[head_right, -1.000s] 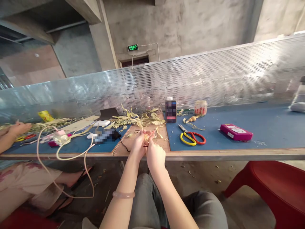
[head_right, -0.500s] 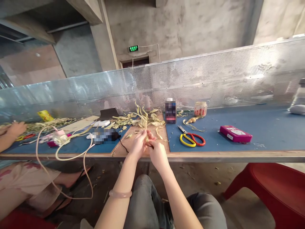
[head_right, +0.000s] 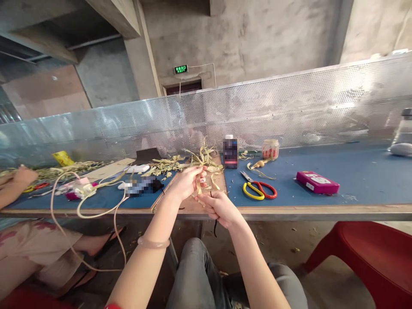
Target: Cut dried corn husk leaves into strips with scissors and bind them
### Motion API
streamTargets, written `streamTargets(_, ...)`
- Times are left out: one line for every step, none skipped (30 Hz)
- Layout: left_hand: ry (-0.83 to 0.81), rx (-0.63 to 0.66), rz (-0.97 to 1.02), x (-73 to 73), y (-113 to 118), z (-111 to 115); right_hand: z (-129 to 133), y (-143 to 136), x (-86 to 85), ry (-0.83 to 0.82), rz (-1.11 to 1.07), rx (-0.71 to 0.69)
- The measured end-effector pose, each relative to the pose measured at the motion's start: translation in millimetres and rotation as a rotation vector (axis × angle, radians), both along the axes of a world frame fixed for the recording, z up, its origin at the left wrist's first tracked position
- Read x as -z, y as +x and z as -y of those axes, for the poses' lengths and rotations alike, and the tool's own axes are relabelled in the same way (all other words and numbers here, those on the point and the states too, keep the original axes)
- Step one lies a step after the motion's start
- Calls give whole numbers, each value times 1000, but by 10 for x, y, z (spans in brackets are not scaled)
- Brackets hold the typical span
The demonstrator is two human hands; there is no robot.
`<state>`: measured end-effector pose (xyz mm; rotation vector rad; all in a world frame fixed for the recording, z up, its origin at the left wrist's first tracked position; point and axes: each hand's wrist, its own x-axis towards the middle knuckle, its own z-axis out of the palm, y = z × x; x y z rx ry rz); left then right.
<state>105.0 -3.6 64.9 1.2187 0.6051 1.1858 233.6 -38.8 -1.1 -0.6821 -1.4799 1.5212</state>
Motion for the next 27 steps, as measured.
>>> streamTargets(-10,11,1,-20,10,-1,2,8,-4,-6,-8,-15)
streamTargets(-20,22,2,-36,19,-1,6,13,-10,-9,-13,-27)
streamTargets(-29,29,5,-47,30,-1,12,14,-17,-9,-15,-35)
streamTargets(-34,31,11,-53,41,-1,19,12,-26,-6,-15,-38)
streamTargets(-38,27,20,-56,54,0,27,7,-35,0,-14,-35)
streamTargets(-38,19,34,-56,67,1,36,-1,-43,8,-12,-29)
streamTargets(-36,8,49,-55,81,2,45,-10,-50,17,-7,-20)
streamTargets(-34,-6,66,-53,94,4,55,-20,-55,27,-1,-8)
streamTargets(-30,-20,82,-52,106,5,63,-29,-59,39,5,7)
streamTargets(-26,-36,98,-52,116,7,71,-37,-61,51,12,23)
streamTargets(-21,-50,113,-54,124,9,78,-45,-61,64,21,38)
streamTargets(-17,-63,125,-58,131,11,84,-52,-59,79,31,54)
streamTargets(-12,-73,136,-63,137,13,89,-59,-56,94,41,71)
streamTargets(-7,-82,147,-69,142,16,93,-66,-52,112,53,89)
streamTargets(-1,-91,156,-74,147,20,97,-74,-47,132,66,107)
streamTargets(6,-100,165,-78,152,24,102,-83,-43,154,79,129)
streamTargets(13,-111,173,-80,157,28,109,-93,-40,179,94,153)
streamTargets(21,-122,179,-79,161,33,118,-104,-39,206,111,178)
streamTargets(28,-132,182,-75,165,37,128,-115,-41,233,129,203)
streamTargets(35,-140,181,-69,169,41,139,-125,-44,260,147,228)
streamTargets(42,-144,176,-62,171,45,150,-135,-49,286,165,254)
streamTargets(48,-146,167,-54,171,48,159,-142,-54,311,182,278)
streamTargets(54,-146,155,-46,171,52,165,-147,-57,335,198,301)
streamTargets(60,-145,140,-39,170,56,167,-150,-56,357,212,323)
streamTargets(68,-145,123,-34,168,62,164,-152,-51,377,225,341)
streamTargets(79,-147,105,-31,166,69,158,-153,-40,394,237,357)
streamTargets(91,-153,86,-28,164,78,147,-153,-24,409,247,371)
